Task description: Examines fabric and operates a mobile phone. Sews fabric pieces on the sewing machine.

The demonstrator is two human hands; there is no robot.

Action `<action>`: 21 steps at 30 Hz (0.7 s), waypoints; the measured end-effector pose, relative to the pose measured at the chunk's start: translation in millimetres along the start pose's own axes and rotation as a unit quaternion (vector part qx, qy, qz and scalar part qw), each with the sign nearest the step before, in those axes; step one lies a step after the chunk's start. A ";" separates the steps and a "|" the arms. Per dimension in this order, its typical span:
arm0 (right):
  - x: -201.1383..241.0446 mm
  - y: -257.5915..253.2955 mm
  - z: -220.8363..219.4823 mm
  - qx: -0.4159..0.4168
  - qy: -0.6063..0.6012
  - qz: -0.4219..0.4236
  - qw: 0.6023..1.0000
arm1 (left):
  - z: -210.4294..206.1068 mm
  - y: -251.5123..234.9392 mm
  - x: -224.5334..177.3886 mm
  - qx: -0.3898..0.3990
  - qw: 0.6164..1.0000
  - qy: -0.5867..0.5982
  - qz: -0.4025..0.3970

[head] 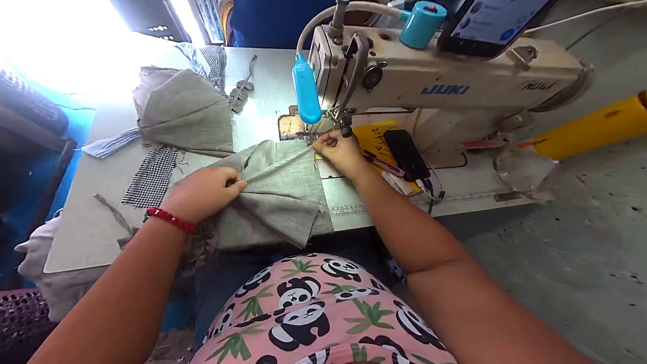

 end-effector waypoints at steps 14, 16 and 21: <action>-16.6 -10.7 -9.4 0.054 0.005 -0.059 0.997 | -21.4 -116.1 -89.8 -0.079 0.995 0.060 0.011; -16.9 -11.6 -9.8 0.056 0.009 -0.063 0.996 | -23.2 -117.9 -87.8 -0.076 0.995 0.060 0.022; -21.6 -15.7 -11.7 0.046 0.032 -0.082 0.995 | -20.8 -118.2 -85.8 -0.067 0.994 0.066 0.056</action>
Point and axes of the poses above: each hand's wrist, its own y-axis away from the middle knuckle, its own z-axis out of the back of the hand, x = y × z, the point moved 10 cm from there along -y, towards the middle knuckle, and after that the axes turned 6 degrees about x, right-handed, at the moved point
